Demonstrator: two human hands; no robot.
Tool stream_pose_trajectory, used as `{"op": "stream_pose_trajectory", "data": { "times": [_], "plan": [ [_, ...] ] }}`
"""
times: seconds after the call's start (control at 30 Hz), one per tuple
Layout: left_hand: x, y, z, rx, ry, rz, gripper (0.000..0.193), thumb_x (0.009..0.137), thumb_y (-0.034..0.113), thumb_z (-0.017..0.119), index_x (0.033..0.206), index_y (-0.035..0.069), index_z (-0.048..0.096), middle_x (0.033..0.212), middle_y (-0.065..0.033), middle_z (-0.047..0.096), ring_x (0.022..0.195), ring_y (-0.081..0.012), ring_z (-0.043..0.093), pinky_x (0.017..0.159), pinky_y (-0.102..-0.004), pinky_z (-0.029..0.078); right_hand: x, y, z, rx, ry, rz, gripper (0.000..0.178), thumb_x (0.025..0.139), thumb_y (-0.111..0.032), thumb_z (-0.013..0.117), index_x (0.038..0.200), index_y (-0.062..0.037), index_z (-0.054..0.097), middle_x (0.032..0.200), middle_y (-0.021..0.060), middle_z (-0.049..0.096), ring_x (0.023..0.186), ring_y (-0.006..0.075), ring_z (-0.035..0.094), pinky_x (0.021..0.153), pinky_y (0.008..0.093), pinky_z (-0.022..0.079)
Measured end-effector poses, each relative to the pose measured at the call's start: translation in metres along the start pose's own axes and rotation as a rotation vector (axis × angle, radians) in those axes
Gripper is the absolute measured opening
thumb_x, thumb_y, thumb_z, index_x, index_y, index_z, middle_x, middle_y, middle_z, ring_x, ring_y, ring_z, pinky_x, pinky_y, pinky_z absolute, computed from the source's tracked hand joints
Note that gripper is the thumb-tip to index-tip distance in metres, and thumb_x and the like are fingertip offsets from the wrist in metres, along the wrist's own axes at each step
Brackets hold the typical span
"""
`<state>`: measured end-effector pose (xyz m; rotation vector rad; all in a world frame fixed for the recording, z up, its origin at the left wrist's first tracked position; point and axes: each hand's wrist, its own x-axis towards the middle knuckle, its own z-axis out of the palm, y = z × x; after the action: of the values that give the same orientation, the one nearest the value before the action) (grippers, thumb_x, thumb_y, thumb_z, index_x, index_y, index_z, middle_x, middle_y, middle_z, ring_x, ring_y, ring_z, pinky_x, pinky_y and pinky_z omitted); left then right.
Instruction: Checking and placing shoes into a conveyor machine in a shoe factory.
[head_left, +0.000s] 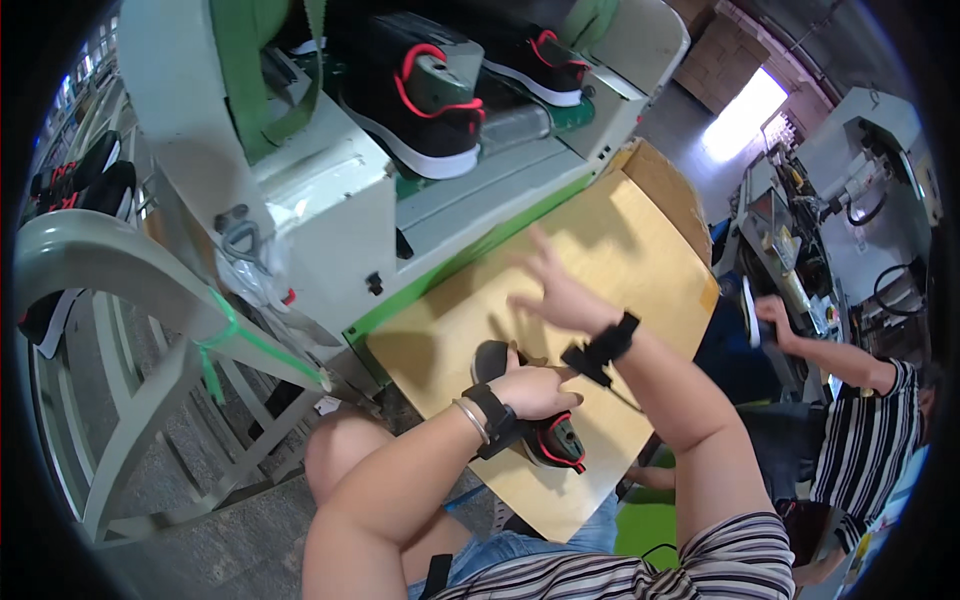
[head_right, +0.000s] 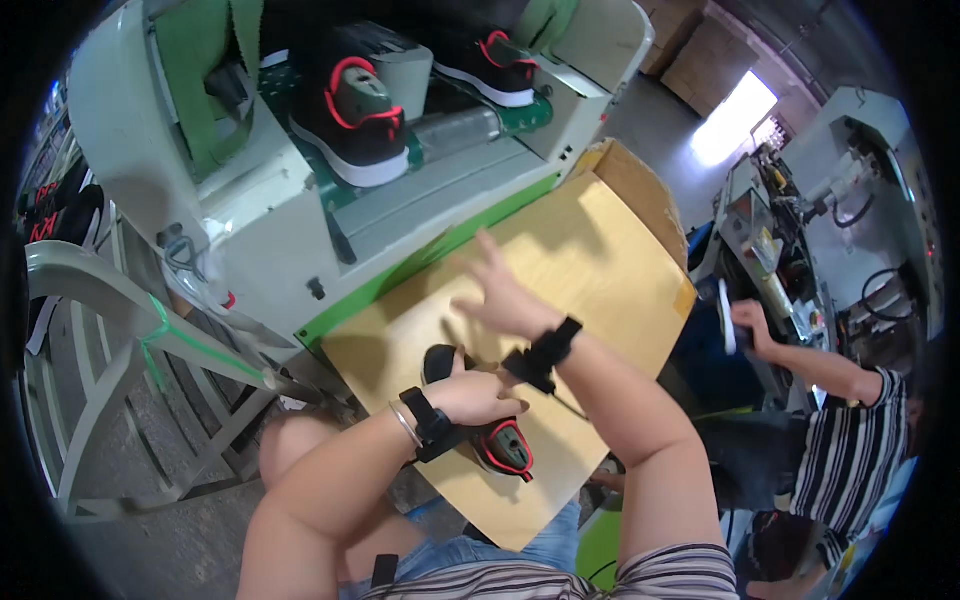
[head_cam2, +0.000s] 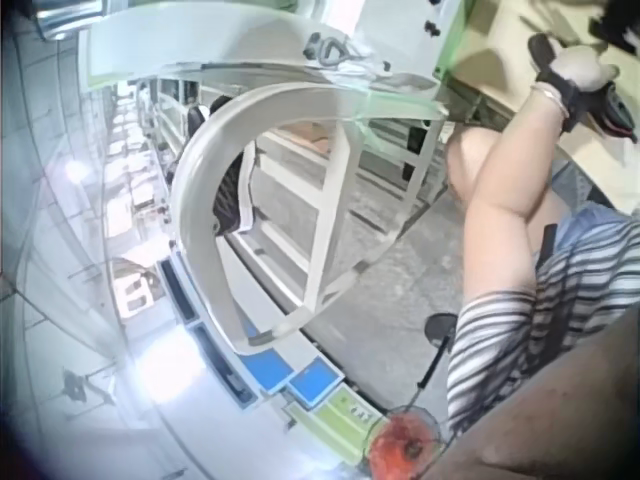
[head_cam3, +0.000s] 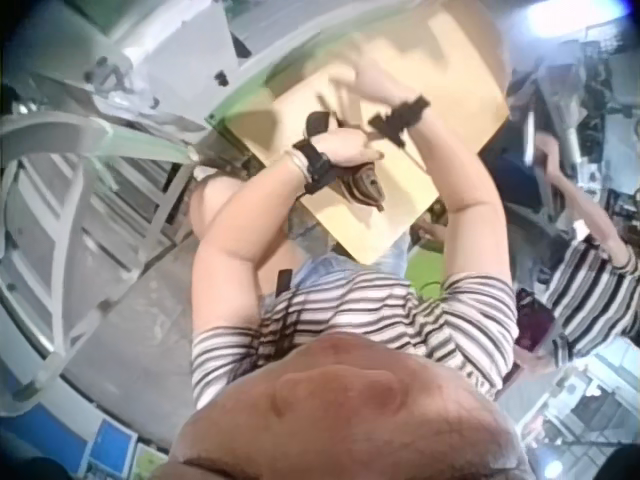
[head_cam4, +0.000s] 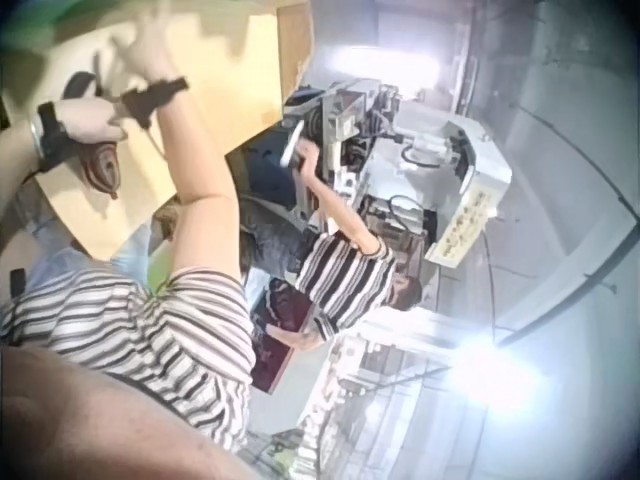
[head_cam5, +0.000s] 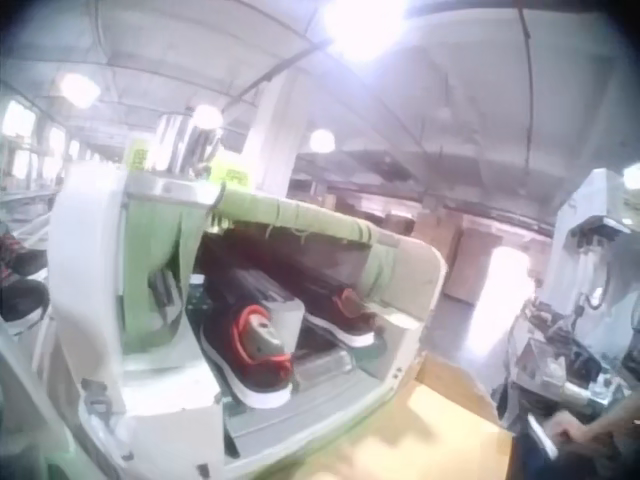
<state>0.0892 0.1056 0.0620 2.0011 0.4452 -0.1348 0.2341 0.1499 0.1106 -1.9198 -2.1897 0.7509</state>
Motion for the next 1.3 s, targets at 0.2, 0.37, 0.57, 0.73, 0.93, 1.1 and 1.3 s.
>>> {"op": "stream_pose_trajectory", "data": {
  "times": [0.2,0.37,0.57,0.73,0.93,1.1,1.3],
  "plan": [
    [0.005,0.003,0.0,0.064,0.014,-0.004,0.058,0.09,0.056,0.054,0.123,0.012,0.071,0.116,-0.0231,0.069,0.132,-0.0365,0.05,0.116,-0.0654,0.003,-0.077,-0.006,-0.002,0.0,-0.119,-0.001,0.057,0.096,-0.027,0.065,0.147,-0.0091,0.047,0.163,0.0238,0.017,0.151,0.0433,0.017,0.12,0.0478,0.026],
    [0.004,0.006,0.005,0.014,0.08,0.077,0.071,0.094,0.055,0.052,0.149,0.01,0.044,0.143,-0.0227,0.052,0.14,-0.0341,0.042,0.113,-0.0705,-0.003,-0.08,0.014,-0.019,-0.215,-0.022,-0.014,0.059,0.096,-0.023,0.063,0.147,-0.0017,0.043,0.162,0.0237,0.023,0.15,0.0444,0.018,0.121,0.0487,0.023],
    [0.003,0.008,0.005,-0.023,0.08,0.097,0.069,0.097,0.056,0.05,0.148,0.01,0.045,0.138,-0.0211,0.056,0.14,-0.0332,0.043,0.113,-0.0701,-0.005,-0.048,0.026,-0.026,-0.468,0.259,0.007,0.071,0.091,-0.029,0.068,0.147,0.0052,0.04,0.159,0.0264,0.027,0.149,0.0445,0.022,0.121,0.0507,0.023],
    [-0.001,0.009,-0.001,-0.056,0.05,0.068,0.07,0.097,0.058,0.05,0.148,0.01,0.045,0.138,-0.0189,0.057,0.139,-0.0309,0.045,0.113,-0.0681,-0.008,-0.002,0.044,-0.013,-0.558,0.313,0.064,0.082,0.087,-0.035,0.073,0.15,0.0004,0.035,0.158,0.0253,0.028,0.149,0.0439,0.022,0.12,0.0548,0.022],
    [0.0,0.01,0.001,-0.093,0.055,0.1,0.069,0.097,0.058,0.052,0.147,0.011,0.048,0.139,-0.0177,0.057,0.139,-0.0299,0.045,0.114,-0.0677,-0.009,0.051,0.111,-0.032,-0.388,0.503,0.474,0.074,0.093,-0.055,0.059,0.157,-0.0327,0.03,0.166,0.012,0.018,0.152,0.0444,0.009,0.115,0.0696,0.015],
    [0.001,0.004,0.001,-0.084,0.07,0.101,0.069,0.097,0.058,0.05,0.148,0.012,0.047,0.14,-0.0181,0.056,0.138,-0.0304,0.046,0.114,-0.0685,-0.008,0.053,0.122,-0.016,-0.145,0.617,0.436,0.044,0.095,-0.055,0.056,0.118,-0.0192,0.068,0.152,0.013,0.04,0.147,0.0447,0.022,0.108,0.0772,0.018],
    [0.003,0.005,0.002,-0.057,0.054,0.099,0.072,0.097,0.06,0.049,0.15,0.013,0.044,0.141,-0.0176,0.057,0.139,-0.0316,0.046,0.114,-0.0688,-0.007,-0.022,0.144,0.006,-0.295,1.082,0.288,0.065,0.073,-0.03,0.083,0.125,-0.0013,0.057,0.127,0.0256,0.055,0.122,0.0368,0.053,0.109,0.0429,0.039]
  ]
}}
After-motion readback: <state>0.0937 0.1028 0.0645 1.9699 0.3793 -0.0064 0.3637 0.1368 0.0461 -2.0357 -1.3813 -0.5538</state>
